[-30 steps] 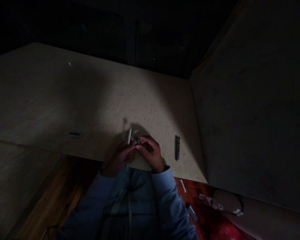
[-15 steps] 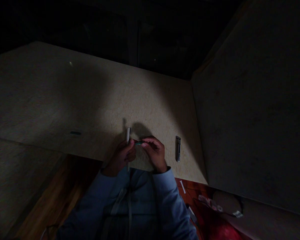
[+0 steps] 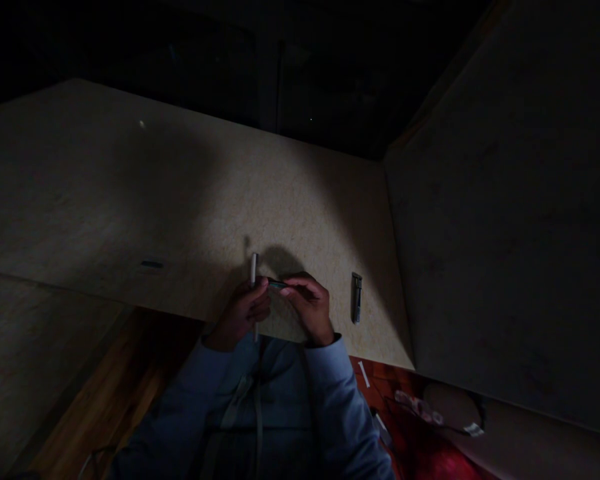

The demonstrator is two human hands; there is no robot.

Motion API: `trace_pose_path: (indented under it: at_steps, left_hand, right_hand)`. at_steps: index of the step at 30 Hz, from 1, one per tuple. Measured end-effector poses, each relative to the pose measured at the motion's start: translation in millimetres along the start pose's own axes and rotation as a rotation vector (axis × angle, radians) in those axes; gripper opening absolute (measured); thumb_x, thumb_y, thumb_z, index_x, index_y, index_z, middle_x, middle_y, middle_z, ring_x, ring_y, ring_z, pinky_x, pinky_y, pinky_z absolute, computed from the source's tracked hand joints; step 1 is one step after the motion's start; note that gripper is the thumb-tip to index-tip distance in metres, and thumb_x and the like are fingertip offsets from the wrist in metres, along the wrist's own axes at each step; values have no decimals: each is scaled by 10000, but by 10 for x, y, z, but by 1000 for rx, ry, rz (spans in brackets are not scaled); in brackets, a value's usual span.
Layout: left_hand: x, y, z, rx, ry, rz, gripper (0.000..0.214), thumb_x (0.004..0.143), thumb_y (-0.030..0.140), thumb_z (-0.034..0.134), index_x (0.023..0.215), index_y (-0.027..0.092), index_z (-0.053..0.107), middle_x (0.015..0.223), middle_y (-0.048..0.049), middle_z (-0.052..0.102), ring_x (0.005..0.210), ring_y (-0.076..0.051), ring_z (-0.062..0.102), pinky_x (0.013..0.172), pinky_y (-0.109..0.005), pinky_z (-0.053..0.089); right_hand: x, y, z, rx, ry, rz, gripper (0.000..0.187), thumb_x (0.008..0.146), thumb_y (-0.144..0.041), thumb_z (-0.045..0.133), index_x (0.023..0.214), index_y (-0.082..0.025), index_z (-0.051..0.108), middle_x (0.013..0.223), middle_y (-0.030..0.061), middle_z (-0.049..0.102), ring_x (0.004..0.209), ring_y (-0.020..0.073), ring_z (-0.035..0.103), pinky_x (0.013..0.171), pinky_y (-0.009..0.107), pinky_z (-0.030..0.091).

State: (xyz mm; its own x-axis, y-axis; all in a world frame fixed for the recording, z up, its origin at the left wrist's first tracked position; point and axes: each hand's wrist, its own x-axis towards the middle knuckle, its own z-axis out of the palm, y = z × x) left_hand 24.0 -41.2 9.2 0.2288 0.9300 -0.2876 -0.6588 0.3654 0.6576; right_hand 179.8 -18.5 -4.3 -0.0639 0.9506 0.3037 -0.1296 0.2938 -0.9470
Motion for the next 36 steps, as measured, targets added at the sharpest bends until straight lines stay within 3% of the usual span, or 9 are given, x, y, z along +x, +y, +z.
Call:
trace_pose_path:
  at_steps: [4, 12, 18, 28, 31, 36]
  left_hand:
    - [3, -4, 4, 4, 16, 0, 602, 656, 497, 877, 802, 176, 389, 492, 119, 216, 406, -26, 139, 367, -151, 160]
    - [3, -15, -13, 25, 8, 3, 626, 627, 523, 891, 788, 169, 400, 497, 116, 233, 403, -19, 163, 361, -145, 175]
    - [13, -21, -30, 47, -60, -21, 607, 650, 559, 868, 743, 155, 424, 490, 109, 236, 392, -13, 167, 365, -154, 167]
    - [15, -70, -20, 69, -45, -2, 610, 674, 598, 841, 768, 152, 436, 514, 101, 252, 400, -14, 193, 367, -146, 197]
    - [15, -49, -61, 47, -105, -45, 603, 709, 620, 805, 725, 157, 419, 488, 99, 220, 378, -20, 153, 352, -148, 172]
    - [9, -42, -180, -20, -385, -165, 620, 769, 720, 685, 663, 161, 438, 434, 76, 183, 353, -50, 133, 332, -172, 167]
  right_hand:
    - [1, -6, -3, -22, -11, 8, 158, 750, -212, 826, 895, -229, 765, 900, 35, 711, 849, 154, 663, 781, 281, 531]
    - [-4, 14, -54, 124, -213, 99, 173, 856, -273, 752, 1027, -271, 771, 1043, 35, 719, 963, 153, 673, 875, 281, 533]
    - [-2, -7, -49, 116, -339, 172, 430, 771, -324, 822, 1182, -244, 725, 1054, 60, 694, 956, 170, 657, 874, 310, 543]
    - [-7, -56, -47, 79, -343, 54, 358, 791, -274, 800, 1145, -277, 752, 990, 42, 648, 916, 158, 614, 835, 285, 508]
    - [-15, -42, -59, 161, -322, 84, 341, 828, -297, 767, 1166, -263, 742, 1035, 53, 662, 935, 165, 616, 851, 294, 497]
    - [-18, -45, -66, 246, -187, 175, 402, 796, -440, 783, 1144, -243, 742, 942, 57, 684, 775, 154, 601, 734, 278, 487]
